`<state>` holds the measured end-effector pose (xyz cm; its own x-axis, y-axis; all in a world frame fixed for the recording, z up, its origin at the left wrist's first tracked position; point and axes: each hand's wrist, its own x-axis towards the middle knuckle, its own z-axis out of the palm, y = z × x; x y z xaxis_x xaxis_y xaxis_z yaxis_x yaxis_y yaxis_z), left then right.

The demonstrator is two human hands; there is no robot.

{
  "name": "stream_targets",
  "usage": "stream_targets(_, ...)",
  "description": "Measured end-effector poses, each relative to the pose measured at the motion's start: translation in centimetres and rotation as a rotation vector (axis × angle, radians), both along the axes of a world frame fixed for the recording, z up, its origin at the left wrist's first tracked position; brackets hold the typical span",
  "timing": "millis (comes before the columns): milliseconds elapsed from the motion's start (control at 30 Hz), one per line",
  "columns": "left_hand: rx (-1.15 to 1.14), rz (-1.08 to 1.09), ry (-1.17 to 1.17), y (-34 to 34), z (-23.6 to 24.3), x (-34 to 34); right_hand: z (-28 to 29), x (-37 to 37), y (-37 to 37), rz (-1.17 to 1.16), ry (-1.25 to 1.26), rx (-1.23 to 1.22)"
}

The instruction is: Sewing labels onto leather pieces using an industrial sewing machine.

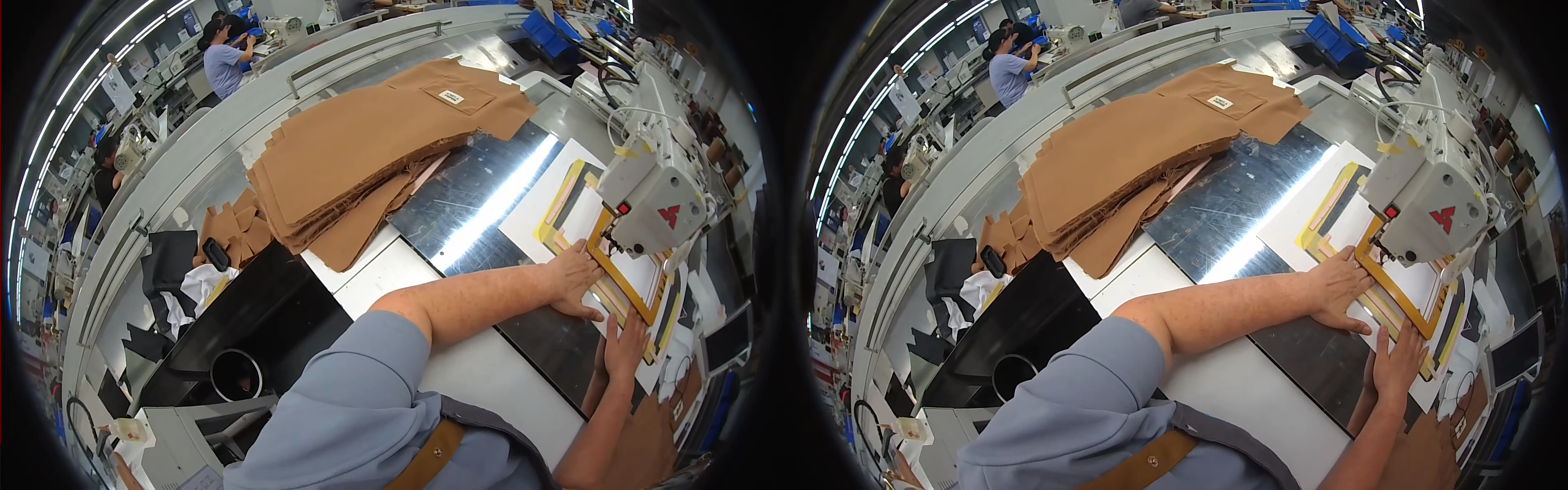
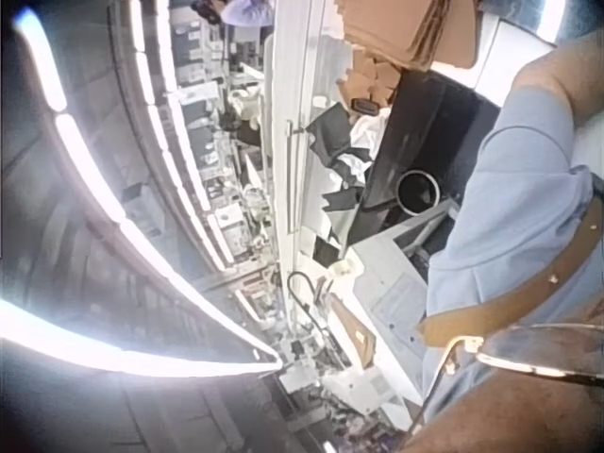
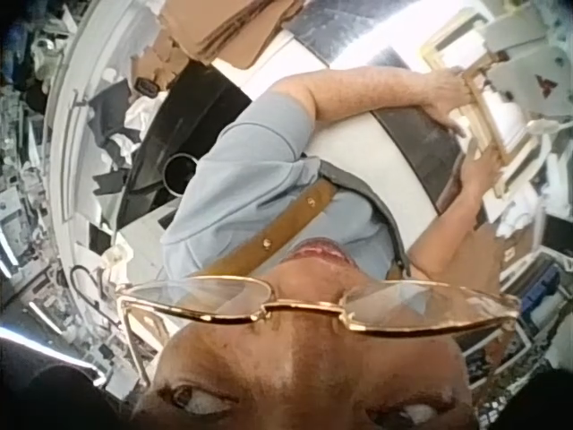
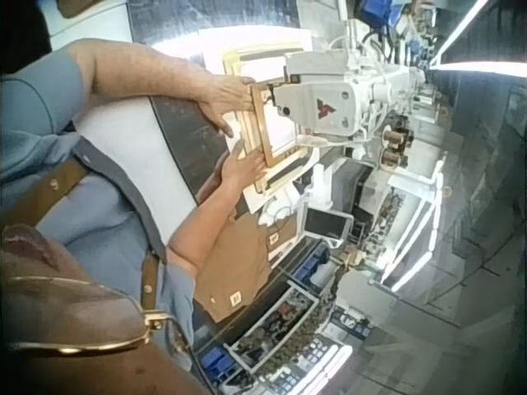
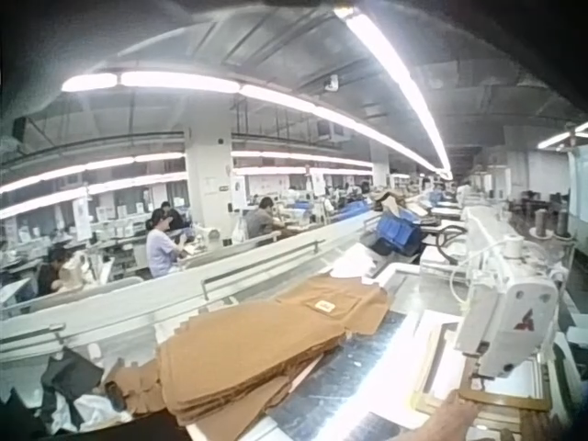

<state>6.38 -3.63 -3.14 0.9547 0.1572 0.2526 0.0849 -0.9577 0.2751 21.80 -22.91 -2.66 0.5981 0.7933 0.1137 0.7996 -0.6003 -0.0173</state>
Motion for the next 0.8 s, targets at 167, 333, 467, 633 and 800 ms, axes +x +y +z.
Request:
stream_targets(167, 0.018, 0.027, -0.063, -0.2, 0.1, -0.2, 0.0, 0.2, -0.1, -0.016, 0.018, -0.007)
stream_targets(333, -0.021, 0.018, -0.023, -0.2, 0.1, -0.2, -0.1, 0.6, -0.2, -0.074, 0.014, -0.063)
stream_targets(467, -0.025, 0.015, -0.038, 0.0, -0.7, 0.3, -0.1, 0.9, -0.4, -0.088, 0.009, -0.041)
stream_targets(633, 0.027, 0.05, -0.243, -0.2, -1.9, 0.7, -0.1, 1.0, -0.5, -0.101, 0.018, -0.06)
stream_targets(800, 0.012, 0.032, -0.042, 0.0, -1.2, 0.5, 0.1, 0.9, -0.4, -0.125, -0.022, -0.048)
